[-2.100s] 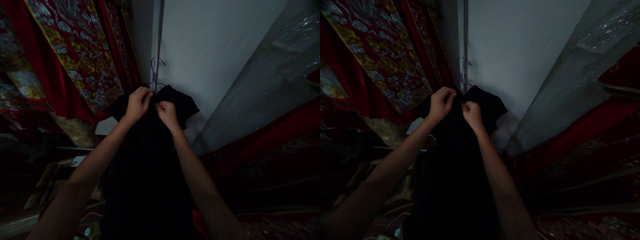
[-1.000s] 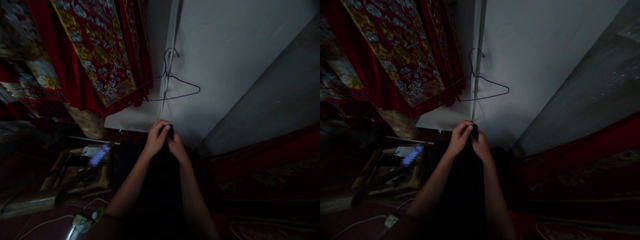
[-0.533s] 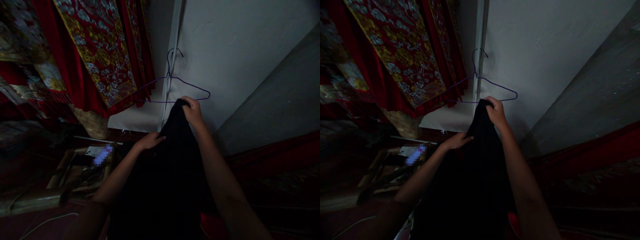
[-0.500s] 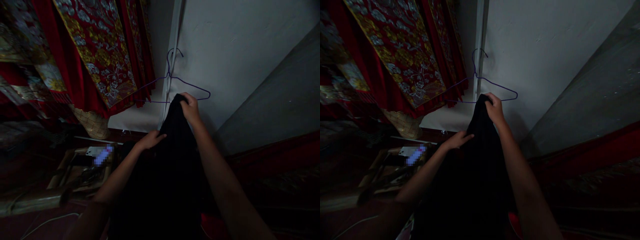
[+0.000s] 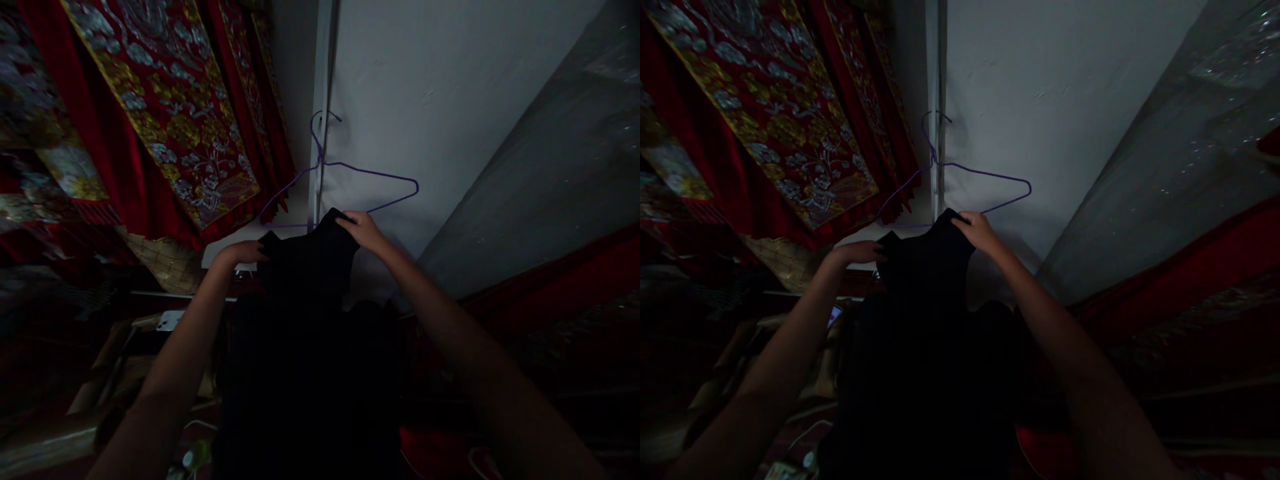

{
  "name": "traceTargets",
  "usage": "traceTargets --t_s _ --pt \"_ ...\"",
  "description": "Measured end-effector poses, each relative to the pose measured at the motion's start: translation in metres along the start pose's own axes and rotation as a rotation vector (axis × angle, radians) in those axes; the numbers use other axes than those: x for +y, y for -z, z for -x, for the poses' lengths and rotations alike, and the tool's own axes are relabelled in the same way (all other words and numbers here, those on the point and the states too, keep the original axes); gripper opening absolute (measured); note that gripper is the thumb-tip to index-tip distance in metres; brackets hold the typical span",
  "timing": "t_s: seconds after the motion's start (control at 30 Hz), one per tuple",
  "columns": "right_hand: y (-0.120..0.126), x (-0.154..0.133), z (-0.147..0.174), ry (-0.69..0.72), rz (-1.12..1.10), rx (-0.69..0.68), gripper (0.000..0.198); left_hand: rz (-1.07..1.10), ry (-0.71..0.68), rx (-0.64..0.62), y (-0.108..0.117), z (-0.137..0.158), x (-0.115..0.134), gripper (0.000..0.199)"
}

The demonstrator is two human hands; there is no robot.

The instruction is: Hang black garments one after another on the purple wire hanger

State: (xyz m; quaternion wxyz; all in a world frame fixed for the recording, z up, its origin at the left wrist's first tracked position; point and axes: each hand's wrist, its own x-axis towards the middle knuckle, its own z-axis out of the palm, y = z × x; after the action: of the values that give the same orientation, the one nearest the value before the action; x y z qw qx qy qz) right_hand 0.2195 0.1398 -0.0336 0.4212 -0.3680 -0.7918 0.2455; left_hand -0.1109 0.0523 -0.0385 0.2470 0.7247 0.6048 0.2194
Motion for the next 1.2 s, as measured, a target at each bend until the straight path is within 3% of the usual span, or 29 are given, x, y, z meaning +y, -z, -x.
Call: traceTargets --t_s 0.1,0.23,0.33,0.47,0.53,0.67,0.73,0.8,0.9,1.0,1.1,1.13,1.2 --pt "0.006 -0.006 0.008 -0.006 -0.008 0.02 0.036 -0.055 -0.066 0.098 0.028 -0.008 0.012 0.006" --pt "0.005 -0.013 0.019 0.001 -0.038 0.016 0.039 -0.087 -0.353 0.312 0.05 -0.009 0.05 0.01" --pt "-0.003 -0.026 0.029 0.019 -0.119 -0.02 0.041 -0.028 -0.499 0.314 0.052 -0.018 0.076 0.012" --pt "-0.005 -0.044 0.041 0.138 -0.053 -0.015 0.035 0.279 -0.504 0.329 0.044 -0.037 0.089 0.037" --pt "0.008 -0.044 0.042 0.197 0.04 0.103 0.039 0.356 -0.477 0.332 0.043 -0.042 0.088 0.048" --pt "0.056 -0.023 0.03 0.193 0.194 0.506 0.053 0.372 -0.424 0.41 0.049 -0.038 0.086 0.037" --pt "0.079 -0.011 0.017 0.148 0.254 0.555 0.056 0.398 -0.406 0.386 0.053 -0.034 0.089 0.032" --pt "0.098 -0.003 0.005 0.107 0.309 0.509 0.05 0.396 -0.395 0.309 0.058 -0.031 0.092 0.029" --pt "0.119 -0.006 -0.007 0.035 0.302 0.328 0.034 0.352 -0.357 0.276 0.067 -0.031 0.093 0.022" --pt "0.137 -0.024 -0.006 -0.08 0.117 0.034 0.037 0.287 -0.36 0.381 0.08 -0.033 0.084 0.014" --pt "0.146 -0.05 0.0 -0.154 -0.117 -0.204 0.035 0.276 -0.357 0.541 0.091 -0.035 0.068 0.024" --pt "0.145 -0.058 0.001 -0.171 -0.183 -0.231 0.034 0.277 -0.322 0.569 0.093 -0.035 0.064 0.026" --pt "0.137 -0.071 0.0 -0.191 -0.299 -0.149 0.031 0.255 -0.219 0.526 0.093 -0.035 0.06 0.032"
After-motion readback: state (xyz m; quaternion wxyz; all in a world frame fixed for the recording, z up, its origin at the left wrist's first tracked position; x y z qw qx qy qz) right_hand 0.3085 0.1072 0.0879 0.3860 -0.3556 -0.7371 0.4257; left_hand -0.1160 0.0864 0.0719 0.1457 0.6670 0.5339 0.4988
